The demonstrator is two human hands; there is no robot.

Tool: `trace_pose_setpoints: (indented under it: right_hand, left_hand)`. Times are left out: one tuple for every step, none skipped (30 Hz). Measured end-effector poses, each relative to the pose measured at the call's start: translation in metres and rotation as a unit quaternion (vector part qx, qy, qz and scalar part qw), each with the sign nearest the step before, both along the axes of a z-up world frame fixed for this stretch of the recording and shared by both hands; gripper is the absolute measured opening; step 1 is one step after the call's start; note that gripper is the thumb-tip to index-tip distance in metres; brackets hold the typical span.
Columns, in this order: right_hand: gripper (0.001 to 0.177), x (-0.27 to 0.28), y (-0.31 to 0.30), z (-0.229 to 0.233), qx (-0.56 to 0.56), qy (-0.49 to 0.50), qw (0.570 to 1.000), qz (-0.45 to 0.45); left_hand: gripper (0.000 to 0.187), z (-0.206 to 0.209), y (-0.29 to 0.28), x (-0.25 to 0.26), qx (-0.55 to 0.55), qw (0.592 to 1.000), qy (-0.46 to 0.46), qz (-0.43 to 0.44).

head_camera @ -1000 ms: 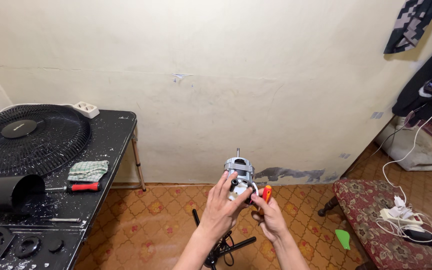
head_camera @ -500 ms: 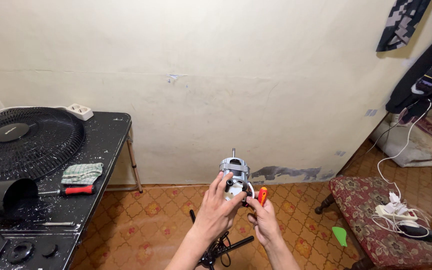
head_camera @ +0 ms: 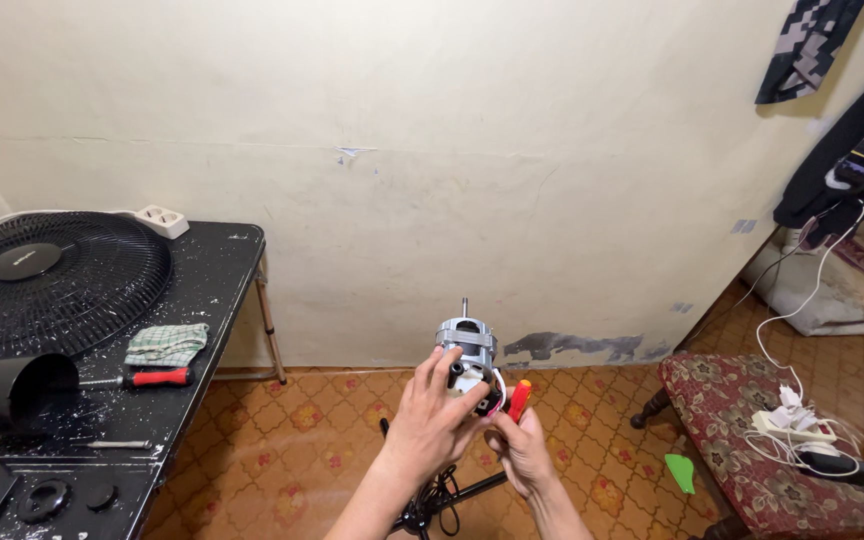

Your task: The person uses a screwdriver to tighten screws on a fan motor assembly mounted on a tripod stand. They switch between two screwdrivers and repeatedly adjust the motor housing while holding it steady with the other hand.

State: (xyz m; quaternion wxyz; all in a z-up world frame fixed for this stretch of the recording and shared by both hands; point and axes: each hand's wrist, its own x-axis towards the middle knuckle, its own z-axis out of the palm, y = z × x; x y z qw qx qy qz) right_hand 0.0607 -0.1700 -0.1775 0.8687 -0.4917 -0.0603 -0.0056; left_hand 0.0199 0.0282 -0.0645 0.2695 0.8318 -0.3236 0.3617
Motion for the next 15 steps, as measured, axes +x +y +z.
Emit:
trace_pose_setpoints:
  right_hand:
    - [0.02, 0.001, 0.0, -0.001, 0.007, -0.001, 1.0, 0.002]
    - [0.021, 0.001, 0.0, -0.003, 0.015, -0.002, 1.0, 0.003]
    - [0.023, 0.001, 0.0, -0.004, 0.023, -0.003, 1.0, 0.005]
    - [0.023, 0.001, -0.001, -0.004, 0.012, -0.002, 1.0, 0.003]
    - [0.022, 0.0, -0.002, -0.004, 0.001, -0.001, 1.0, 0.0]
    - [0.022, 0.0, -0.002, -0.003, -0.01, -0.001, 1.0, -0.002]
    - [0.023, 0.0, -0.003, -0.002, -0.005, -0.01, 1.0, 0.01]
    - [0.023, 0.0, -0.004, 0.0, -0.001, -0.019, 1.0, 0.022]
    - [0.024, 0.0, -0.005, 0.002, 0.004, -0.028, 0.999, 0.034]
    - [0.027, 0.001, -0.005, 0.004, 0.008, -0.02, 0.999, 0.047]
    - [0.03, 0.002, -0.007, 0.005, 0.011, -0.013, 0.998, 0.06]
    - [0.033, 0.004, -0.009, 0.006, 0.016, -0.006, 0.997, 0.073]
    - [0.035, 0.006, -0.011, 0.006, 0.017, -0.009, 0.997, 0.077]
    - [0.037, 0.007, -0.013, 0.005, 0.019, -0.011, 0.996, 0.082]
    - [0.039, 0.008, -0.015, 0.003, 0.02, -0.013, 0.996, 0.086]
  left_hand:
    - [0.046, -0.002, -0.001, 0.001, 0.003, 1.0, -0.006, 0.006]
    - [0.045, -0.003, -0.001, 0.001, 0.007, 1.0, -0.006, 0.01]
    - [0.044, -0.004, -0.001, 0.002, 0.012, 1.0, -0.007, 0.014]
    - [0.043, -0.005, -0.002, 0.002, 0.016, 1.0, -0.007, 0.017]
    - [0.043, -0.005, -0.002, 0.002, 0.022, 1.0, -0.004, 0.022]
    - [0.044, -0.005, -0.002, 0.001, 0.029, 0.999, -0.001, 0.027]
    - [0.044, -0.004, -0.002, 0.001, 0.036, 0.999, 0.002, 0.032]
    - [0.044, -0.003, -0.001, 0.001, 0.032, 0.999, 0.012, 0.022]
    - [0.044, -0.002, -0.001, 0.001, 0.028, 0.999, 0.021, 0.012]
    - [0.045, -0.002, -0.001, 0.001, 0.024, 0.999, 0.031, 0.003]
    - [0.045, -0.002, -0.002, 0.002, 0.029, 0.999, 0.03, 0.01]
    - [0.045, -0.002, -0.003, 0.004, 0.034, 0.999, 0.028, 0.017]
    - [0.045, -0.002, -0.005, 0.006, 0.039, 0.999, 0.026, 0.023]
    - [0.044, -0.003, -0.007, 0.007, 0.046, 0.998, 0.02, 0.033]
    - [0.044, -0.005, -0.009, 0.008, 0.053, 0.998, 0.013, 0.044]
